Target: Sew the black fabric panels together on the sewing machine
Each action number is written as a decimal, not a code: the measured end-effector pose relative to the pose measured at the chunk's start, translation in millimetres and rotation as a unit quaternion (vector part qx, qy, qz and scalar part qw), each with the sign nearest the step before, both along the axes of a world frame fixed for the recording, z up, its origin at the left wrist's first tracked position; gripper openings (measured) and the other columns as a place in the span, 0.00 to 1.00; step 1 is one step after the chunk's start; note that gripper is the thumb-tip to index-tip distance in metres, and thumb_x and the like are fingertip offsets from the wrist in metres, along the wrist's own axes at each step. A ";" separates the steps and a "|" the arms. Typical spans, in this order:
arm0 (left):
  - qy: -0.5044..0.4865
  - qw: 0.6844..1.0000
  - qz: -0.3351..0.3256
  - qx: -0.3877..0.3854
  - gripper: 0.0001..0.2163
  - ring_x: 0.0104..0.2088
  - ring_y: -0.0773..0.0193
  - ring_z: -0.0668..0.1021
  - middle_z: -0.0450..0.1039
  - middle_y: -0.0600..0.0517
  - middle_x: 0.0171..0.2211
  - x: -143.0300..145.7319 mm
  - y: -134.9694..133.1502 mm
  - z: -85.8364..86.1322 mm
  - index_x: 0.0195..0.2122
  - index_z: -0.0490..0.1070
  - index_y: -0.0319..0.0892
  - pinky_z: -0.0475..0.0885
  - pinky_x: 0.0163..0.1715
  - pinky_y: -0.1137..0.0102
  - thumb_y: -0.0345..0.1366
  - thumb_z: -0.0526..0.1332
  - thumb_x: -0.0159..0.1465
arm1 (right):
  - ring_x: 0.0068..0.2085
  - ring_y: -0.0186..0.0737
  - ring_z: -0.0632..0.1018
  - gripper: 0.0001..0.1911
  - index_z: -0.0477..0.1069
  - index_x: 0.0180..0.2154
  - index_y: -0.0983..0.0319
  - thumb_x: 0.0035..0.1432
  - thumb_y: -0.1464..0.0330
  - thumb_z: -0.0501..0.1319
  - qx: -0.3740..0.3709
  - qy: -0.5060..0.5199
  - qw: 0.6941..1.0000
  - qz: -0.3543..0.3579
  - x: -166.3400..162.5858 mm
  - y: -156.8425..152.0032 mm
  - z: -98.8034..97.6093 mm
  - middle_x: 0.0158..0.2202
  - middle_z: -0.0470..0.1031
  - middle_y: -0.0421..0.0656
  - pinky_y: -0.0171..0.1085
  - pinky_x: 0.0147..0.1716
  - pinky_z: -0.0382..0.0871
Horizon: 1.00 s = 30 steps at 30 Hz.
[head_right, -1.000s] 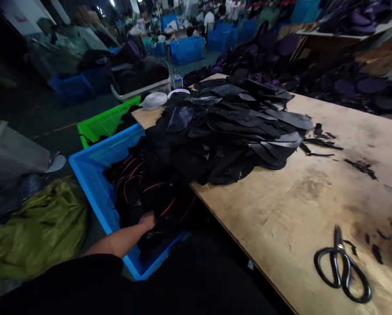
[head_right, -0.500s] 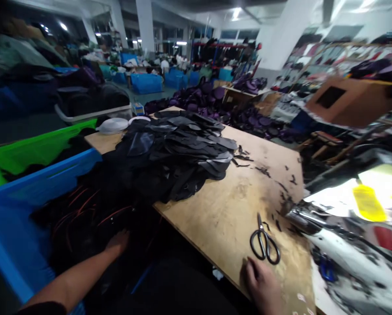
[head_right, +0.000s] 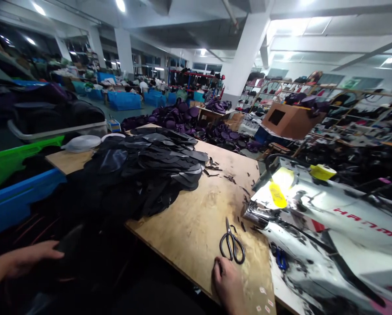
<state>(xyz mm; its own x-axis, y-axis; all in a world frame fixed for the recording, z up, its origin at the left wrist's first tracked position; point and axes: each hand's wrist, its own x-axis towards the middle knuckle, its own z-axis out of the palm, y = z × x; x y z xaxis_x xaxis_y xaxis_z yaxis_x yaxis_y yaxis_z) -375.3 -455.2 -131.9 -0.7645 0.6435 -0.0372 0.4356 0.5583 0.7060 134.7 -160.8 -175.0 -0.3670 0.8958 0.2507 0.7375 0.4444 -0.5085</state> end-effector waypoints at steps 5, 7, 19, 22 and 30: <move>-0.098 0.987 0.068 0.105 0.37 0.23 0.66 0.77 0.78 0.57 0.24 -34.3 10.8 119.9 0.52 0.73 0.41 0.71 0.27 0.70 0.71 0.50 0.63 | 0.37 0.50 0.82 0.21 0.79 0.35 0.58 0.64 0.55 0.51 -0.014 -0.007 1.000 0.005 3.7 0.6 -2.5 0.35 0.82 0.50 0.44 0.39 0.74; -0.139 0.978 0.073 0.137 0.37 0.22 0.69 0.75 0.77 0.56 0.25 -31.1 24.3 173.4 0.55 0.72 0.37 0.70 0.25 0.72 0.68 0.50 0.65 | 0.38 0.51 0.82 0.22 0.79 0.35 0.59 0.63 0.54 0.51 -0.030 -0.002 1.000 -0.001 2.3 0.9 1.5 0.36 0.82 0.51 0.45 0.41 0.74; -0.639 0.607 -0.391 0.265 0.11 0.35 0.48 0.86 0.82 0.46 0.34 178.1 226.8 177.6 0.45 0.72 0.40 0.82 0.27 0.62 0.32 0.68 0.62 | 0.58 0.49 0.75 0.40 0.64 0.64 0.54 0.54 0.50 0.70 -0.278 0.422 0.859 0.081 -35.3 11.9 177.6 0.62 0.71 0.49 0.48 0.56 0.71; -0.692 0.554 -0.404 0.227 0.10 0.37 0.51 0.85 0.82 0.46 0.35 214.9 244.8 136.0 0.46 0.74 0.40 0.80 0.26 0.68 0.31 0.66 0.64 | 0.53 0.47 0.78 0.34 0.70 0.57 0.53 0.50 0.53 0.72 -0.315 0.426 0.847 0.050 -20.7 7.2 184.7 0.54 0.77 0.44 0.45 0.52 0.73; -0.711 0.545 -0.415 0.159 0.13 0.35 0.57 0.85 0.83 0.44 0.37 227.8 253.8 90.2 0.45 0.78 0.36 0.79 0.41 0.66 0.31 0.68 0.59 | 0.33 0.39 0.79 0.20 0.74 0.37 0.60 0.45 0.59 0.75 -0.468 0.440 0.766 0.034 -1.2 -16.7 163.7 0.33 0.79 0.41 0.39 0.36 0.74</move>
